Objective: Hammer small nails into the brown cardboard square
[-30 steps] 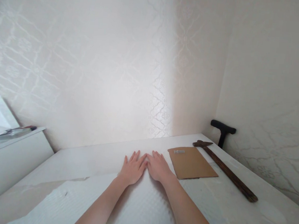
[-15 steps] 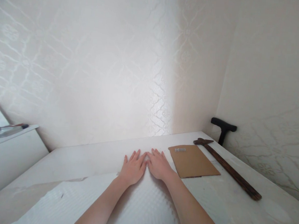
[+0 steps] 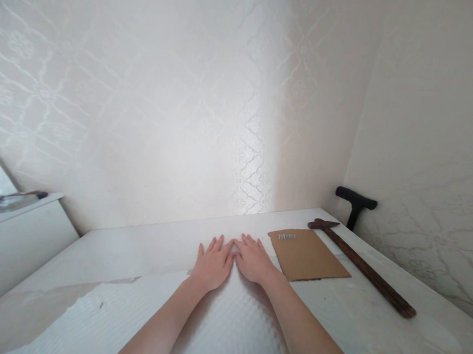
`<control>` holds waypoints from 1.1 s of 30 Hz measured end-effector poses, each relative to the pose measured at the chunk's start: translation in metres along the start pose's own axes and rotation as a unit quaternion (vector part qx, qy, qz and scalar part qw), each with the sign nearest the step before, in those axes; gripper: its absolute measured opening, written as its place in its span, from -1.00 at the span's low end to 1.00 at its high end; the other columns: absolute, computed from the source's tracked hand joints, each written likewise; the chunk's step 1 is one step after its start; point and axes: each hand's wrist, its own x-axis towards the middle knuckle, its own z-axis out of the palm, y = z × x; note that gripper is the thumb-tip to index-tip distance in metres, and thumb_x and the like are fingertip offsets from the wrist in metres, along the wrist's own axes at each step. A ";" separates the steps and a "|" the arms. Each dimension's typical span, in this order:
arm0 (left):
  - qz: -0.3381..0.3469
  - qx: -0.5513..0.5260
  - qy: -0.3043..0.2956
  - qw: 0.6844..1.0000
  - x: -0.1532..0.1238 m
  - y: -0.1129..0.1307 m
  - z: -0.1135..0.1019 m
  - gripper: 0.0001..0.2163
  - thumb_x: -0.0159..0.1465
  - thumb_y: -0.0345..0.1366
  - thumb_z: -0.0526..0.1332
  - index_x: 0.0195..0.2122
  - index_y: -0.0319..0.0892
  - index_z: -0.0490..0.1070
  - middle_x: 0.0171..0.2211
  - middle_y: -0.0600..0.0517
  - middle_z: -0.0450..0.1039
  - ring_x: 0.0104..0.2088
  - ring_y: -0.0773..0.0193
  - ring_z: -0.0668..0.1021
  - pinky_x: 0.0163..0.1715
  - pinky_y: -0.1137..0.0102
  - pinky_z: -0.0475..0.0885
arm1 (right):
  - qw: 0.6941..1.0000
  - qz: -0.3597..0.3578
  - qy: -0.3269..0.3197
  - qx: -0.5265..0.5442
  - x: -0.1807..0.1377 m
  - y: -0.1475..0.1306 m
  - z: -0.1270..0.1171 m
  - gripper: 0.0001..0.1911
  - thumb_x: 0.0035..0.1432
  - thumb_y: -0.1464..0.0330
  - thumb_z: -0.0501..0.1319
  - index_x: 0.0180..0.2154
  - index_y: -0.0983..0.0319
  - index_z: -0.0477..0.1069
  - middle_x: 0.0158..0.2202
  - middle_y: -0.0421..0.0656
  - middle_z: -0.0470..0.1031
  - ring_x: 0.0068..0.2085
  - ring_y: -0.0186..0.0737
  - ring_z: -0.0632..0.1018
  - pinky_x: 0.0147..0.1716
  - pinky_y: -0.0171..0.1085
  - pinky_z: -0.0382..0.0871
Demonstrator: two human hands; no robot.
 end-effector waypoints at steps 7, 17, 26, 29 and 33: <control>0.001 0.004 0.000 1.000 0.000 0.001 0.000 -0.51 0.34 -0.11 -0.24 0.26 -0.07 0.05 0.28 -0.16 0.01 0.26 -0.05 0.10 0.15 -0.14 0.00 | 1.000 0.003 0.000 0.000 0.000 0.000 -0.001 -0.44 0.24 0.31 -0.13 0.24 0.33 0.09 0.30 0.09 -0.01 0.30 -0.06 -0.01 0.21 0.02 -0.18; 0.001 -0.001 -0.009 1.000 -0.001 0.002 -0.002 -0.51 0.34 -0.12 -0.24 0.26 -0.09 0.05 0.28 -0.17 0.00 0.27 -0.06 0.08 0.15 -0.14 -0.01 | 1.000 -0.002 0.006 -0.005 0.000 0.001 0.000 -0.44 0.24 0.30 -0.13 0.23 0.32 0.10 0.29 0.08 0.01 0.29 -0.05 0.01 0.21 0.02 -0.17; -0.001 0.000 -0.004 1.000 -0.001 0.003 -0.001 -0.51 0.34 -0.12 -0.26 0.25 -0.09 0.06 0.28 -0.17 0.02 0.26 -0.06 0.10 0.14 -0.15 0.00 | 1.000 0.000 0.006 -0.007 0.002 0.005 0.003 -0.45 0.24 0.31 -0.12 0.23 0.31 0.11 0.29 0.08 0.01 0.29 -0.06 0.01 0.21 0.03 -0.14; -0.001 -0.001 -0.006 1.000 -0.001 0.003 -0.002 -0.51 0.34 -0.12 -0.26 0.25 -0.09 0.05 0.28 -0.17 0.01 0.26 -0.07 0.10 0.15 -0.15 0.00 | 1.000 0.002 0.006 -0.012 0.002 0.006 0.004 -0.45 0.24 0.32 -0.13 0.24 0.31 0.10 0.29 0.08 0.01 0.29 -0.06 0.02 0.21 0.02 -0.14; 0.000 -0.006 0.000 1.000 -0.001 0.003 -0.001 -0.51 0.34 -0.12 -0.25 0.25 -0.10 0.07 0.27 -0.18 0.02 0.26 -0.07 0.10 0.14 -0.15 0.00 | 1.000 -0.001 0.005 -0.014 0.002 0.007 0.005 -0.44 0.24 0.32 -0.12 0.24 0.32 0.09 0.29 0.09 0.01 0.29 -0.06 0.01 0.21 0.03 -0.14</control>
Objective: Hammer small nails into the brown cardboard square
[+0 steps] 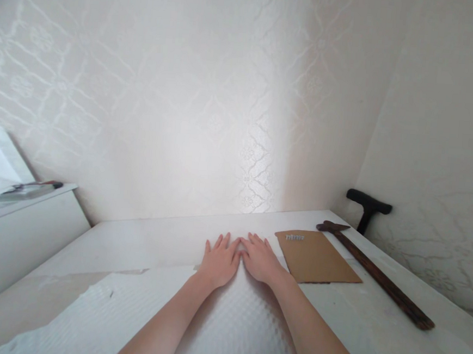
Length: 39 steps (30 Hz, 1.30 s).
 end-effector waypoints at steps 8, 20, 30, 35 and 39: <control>0.000 -0.004 -0.002 1.000 0.000 0.000 -0.001 -0.51 0.34 -0.14 -0.25 0.25 -0.10 0.07 0.28 -0.17 0.01 0.26 -0.07 0.09 0.15 -0.15 -0.01 | 1.000 -0.001 -0.004 -0.001 0.000 -0.001 -0.002 -0.44 0.23 0.32 -0.12 0.24 0.33 0.10 0.29 0.09 0.01 0.29 -0.05 0.02 0.21 0.03 -0.14; -0.001 0.003 -0.010 1.000 0.000 0.000 -0.001 -0.50 0.34 -0.12 -0.27 0.26 -0.09 0.03 0.28 -0.16 0.00 0.27 -0.06 0.08 0.15 -0.14 -0.01 | 1.000 0.002 -0.006 0.004 -0.001 -0.002 -0.002 -0.44 0.24 0.31 -0.13 0.24 0.33 0.09 0.30 0.09 -0.01 0.30 -0.05 0.00 0.21 0.03 -0.16; 0.000 -0.002 -0.003 1.000 0.000 0.000 0.000 -0.51 0.34 -0.13 -0.27 0.26 -0.10 0.05 0.28 -0.17 0.01 0.26 -0.07 0.10 0.14 -0.15 -0.01 | 1.000 0.001 -0.001 0.000 0.000 0.000 0.000 -0.45 0.23 0.32 -0.12 0.23 0.32 0.10 0.29 0.09 0.01 0.29 -0.05 0.02 0.21 0.03 -0.15; -0.001 -0.003 -0.008 1.000 0.000 0.000 -0.001 -0.50 0.34 -0.12 -0.26 0.26 -0.09 0.03 0.28 -0.16 0.00 0.27 -0.06 0.09 0.15 -0.13 -0.01 | 1.000 0.002 0.002 -0.003 0.000 -0.001 -0.001 -0.45 0.23 0.33 -0.13 0.23 0.32 0.11 0.29 0.09 0.02 0.29 -0.05 0.02 0.21 0.03 -0.14; -0.004 -0.003 -0.013 1.000 0.000 0.001 -0.001 -0.50 0.34 -0.12 -0.27 0.27 -0.09 0.02 0.29 -0.15 -0.02 0.27 -0.06 0.08 0.15 -0.14 -0.02 | 1.000 -0.001 0.005 -0.002 0.000 -0.001 -0.001 -0.45 0.23 0.33 -0.13 0.23 0.31 0.12 0.29 0.08 0.02 0.29 -0.05 0.03 0.21 0.04 -0.13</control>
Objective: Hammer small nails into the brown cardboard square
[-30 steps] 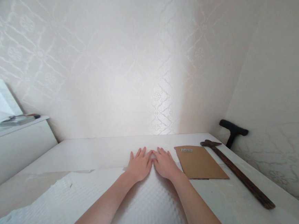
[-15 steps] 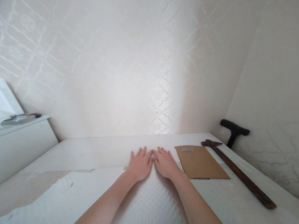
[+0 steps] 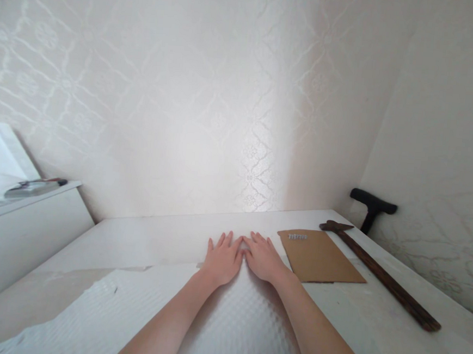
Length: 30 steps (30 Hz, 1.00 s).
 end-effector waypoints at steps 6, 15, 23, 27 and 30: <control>0.001 -0.007 0.007 1.000 0.001 -0.001 0.003 -0.50 0.34 -0.11 -0.26 0.26 -0.08 0.03 0.28 -0.15 0.00 0.27 -0.06 0.09 0.15 -0.14 -0.02 | 1.000 0.004 -0.007 -0.002 0.000 -0.001 -0.001 -0.45 0.23 0.32 -0.13 0.23 0.31 0.10 0.29 0.08 0.01 0.29 -0.06 0.02 0.21 0.03 -0.13; 0.002 -0.002 0.001 1.000 0.001 0.000 0.001 -0.50 0.34 -0.11 -0.27 0.26 -0.08 0.03 0.29 -0.14 -0.01 0.27 -0.06 0.07 0.15 -0.14 -0.02 | 1.000 0.004 -0.006 -0.007 0.000 -0.001 -0.001 -0.45 0.23 0.32 -0.12 0.23 0.32 0.11 0.29 0.09 0.02 0.29 -0.03 0.02 0.20 0.04 -0.13; 0.003 -0.008 0.003 1.000 0.001 0.000 0.001 -0.50 0.34 -0.13 -0.27 0.26 -0.09 0.04 0.29 -0.16 -0.01 0.27 -0.08 0.08 0.15 -0.15 -0.02 | 1.000 0.003 0.000 -0.005 -0.001 -0.001 -0.001 -0.45 0.23 0.32 -0.12 0.22 0.31 0.13 0.28 0.08 0.03 0.29 -0.05 0.03 0.20 0.03 -0.12; 0.002 -0.008 0.010 1.000 0.001 0.000 0.002 -0.50 0.34 -0.12 -0.27 0.26 -0.09 0.04 0.28 -0.15 0.00 0.27 -0.07 0.09 0.15 -0.15 -0.02 | 1.000 0.003 -0.002 -0.008 -0.001 -0.001 -0.001 -0.45 0.23 0.32 -0.12 0.23 0.31 0.12 0.28 0.08 0.03 0.29 -0.05 0.04 0.20 0.03 -0.11; 0.001 -0.008 0.013 1.000 0.001 0.000 0.003 -0.50 0.34 -0.11 -0.26 0.25 -0.08 0.05 0.28 -0.15 0.00 0.27 -0.07 0.09 0.15 -0.15 -0.02 | 1.000 0.004 -0.004 -0.009 0.000 -0.001 -0.001 -0.45 0.24 0.32 -0.12 0.23 0.30 0.12 0.28 0.08 0.03 0.29 -0.05 0.03 0.20 0.03 -0.11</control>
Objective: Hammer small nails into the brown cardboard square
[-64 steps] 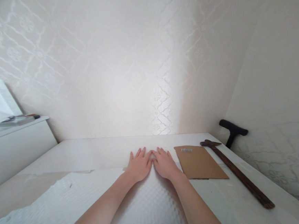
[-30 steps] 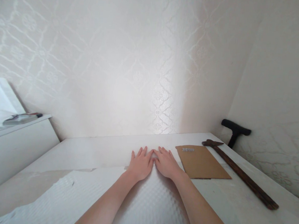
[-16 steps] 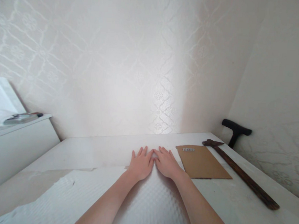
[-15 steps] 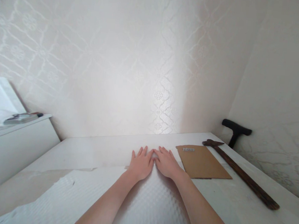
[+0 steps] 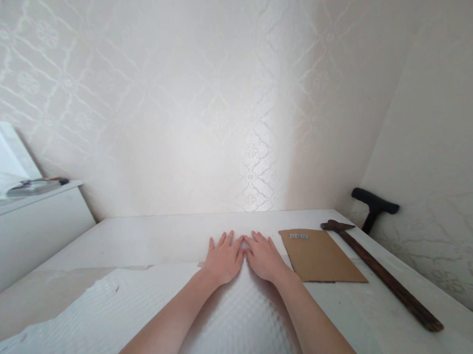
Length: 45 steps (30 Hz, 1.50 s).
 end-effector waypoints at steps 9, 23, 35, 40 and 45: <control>0.001 -0.002 0.000 1.000 0.001 0.000 0.001 -0.51 0.33 -0.12 -0.25 0.25 -0.10 0.06 0.28 -0.16 0.01 0.26 -0.07 0.09 0.15 -0.15 -0.02 | 1.000 0.000 -0.002 0.001 0.000 -0.001 -0.001 -0.45 0.23 0.33 -0.12 0.23 0.32 0.12 0.28 0.09 0.03 0.29 -0.03 0.04 0.20 0.05 -0.11; 0.001 -0.004 0.000 1.000 0.000 0.001 0.000 -0.51 0.33 -0.13 -0.24 0.24 -0.11 0.08 0.28 -0.18 0.01 0.26 -0.08 0.09 0.15 -0.17 -0.03 | 1.000 -0.003 0.003 -0.006 0.001 0.001 0.001 -0.46 0.24 0.32 -0.12 0.23 0.30 0.13 0.28 0.08 0.05 0.28 -0.05 0.05 0.20 0.03 -0.10; 0.001 -0.004 -0.005 1.000 0.000 0.001 -0.002 -0.52 0.33 -0.15 -0.23 0.24 -0.11 0.08 0.28 -0.17 0.01 0.26 -0.08 0.09 0.15 -0.16 -0.03 | 1.000 -0.005 -0.003 -0.009 0.002 0.002 0.001 -0.45 0.25 0.33 -0.12 0.24 0.32 0.09 0.28 0.10 0.03 0.29 -0.03 0.04 0.20 0.04 -0.10; 0.000 0.001 0.002 1.000 0.001 0.000 -0.001 -0.52 0.33 -0.14 -0.23 0.24 -0.10 0.08 0.27 -0.17 0.02 0.26 -0.08 0.09 0.15 -0.16 -0.02 | 1.000 -0.004 -0.003 -0.009 0.000 0.000 -0.001 -0.46 0.24 0.34 -0.12 0.24 0.32 0.10 0.28 0.11 0.04 0.28 -0.03 0.05 0.20 0.05 -0.09; 0.001 0.004 0.002 1.000 0.000 0.001 -0.002 -0.52 0.33 -0.14 -0.24 0.24 -0.11 0.09 0.27 -0.17 0.03 0.26 -0.08 0.10 0.14 -0.16 -0.01 | 1.000 -0.005 -0.002 -0.012 -0.001 -0.001 -0.001 -0.46 0.24 0.35 -0.11 0.24 0.33 0.10 0.28 0.11 0.03 0.28 -0.02 0.04 0.20 0.04 -0.10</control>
